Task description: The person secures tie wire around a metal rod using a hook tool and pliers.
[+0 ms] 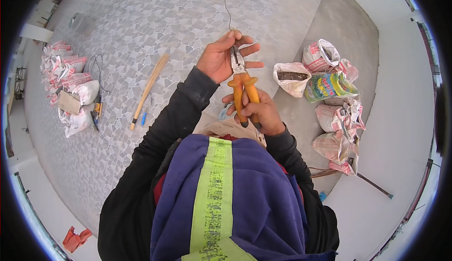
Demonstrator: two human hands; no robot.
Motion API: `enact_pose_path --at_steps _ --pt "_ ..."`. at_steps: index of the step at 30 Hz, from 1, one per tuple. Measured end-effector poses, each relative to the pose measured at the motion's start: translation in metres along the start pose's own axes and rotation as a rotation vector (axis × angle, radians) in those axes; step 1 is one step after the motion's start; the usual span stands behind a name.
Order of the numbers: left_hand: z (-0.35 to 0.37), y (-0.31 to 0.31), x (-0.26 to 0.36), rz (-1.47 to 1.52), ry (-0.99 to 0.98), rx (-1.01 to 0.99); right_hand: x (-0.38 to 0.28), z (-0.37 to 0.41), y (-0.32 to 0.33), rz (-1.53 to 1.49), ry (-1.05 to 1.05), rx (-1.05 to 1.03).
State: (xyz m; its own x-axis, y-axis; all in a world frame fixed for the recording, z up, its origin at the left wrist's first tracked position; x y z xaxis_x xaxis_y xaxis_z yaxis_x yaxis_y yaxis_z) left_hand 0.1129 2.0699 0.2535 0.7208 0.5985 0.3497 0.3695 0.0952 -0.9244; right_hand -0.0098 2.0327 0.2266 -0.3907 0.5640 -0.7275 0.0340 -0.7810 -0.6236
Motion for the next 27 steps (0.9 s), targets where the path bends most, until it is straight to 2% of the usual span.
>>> enact_pose_path --at_steps 5,7,8,11,22,23,25,27 --pt "0.004 -0.005 -0.001 0.014 0.004 0.020 0.014 0.001 0.002 -0.037 -0.029 -0.014" --pt "0.009 0.012 -0.010 0.018 0.029 0.176 0.017 0.005 0.001 -0.016 -0.031 0.042" --pt "0.011 0.012 -0.014 0.015 0.031 0.173 0.017 0.006 -0.001 -0.017 -0.026 0.041" --pt "0.025 0.020 -0.025 0.053 -0.019 0.345 0.027 0.015 0.001 0.008 -0.019 0.062" --pt "0.068 -0.014 0.000 -0.121 -0.063 0.332 0.040 0.034 -0.053 0.050 0.165 0.046" --pt "0.070 -0.014 0.006 -0.139 -0.073 0.311 0.044 0.032 -0.057 0.018 0.135 0.054" --pt "0.079 0.005 0.013 -0.126 -0.067 0.434 0.045 0.020 -0.061 0.001 0.125 0.046" --pt "0.084 0.012 0.018 -0.139 -0.100 0.437 0.058 0.014 -0.059 0.034 0.062 0.004"
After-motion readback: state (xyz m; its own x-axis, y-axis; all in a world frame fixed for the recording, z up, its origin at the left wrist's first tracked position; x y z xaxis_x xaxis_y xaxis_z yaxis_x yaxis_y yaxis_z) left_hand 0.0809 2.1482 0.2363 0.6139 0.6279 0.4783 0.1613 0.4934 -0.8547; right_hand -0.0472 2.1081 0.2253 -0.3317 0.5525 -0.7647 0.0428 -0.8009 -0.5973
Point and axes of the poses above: each hand's wrist, its own z-axis away from the middle knuckle, its own y-axis out of the back of the hand, x = y × z, the point moved 10 cm from there along -z, towards the middle knuckle, and after that the axes turned 6 degrees about y, right-handed, at the moved point
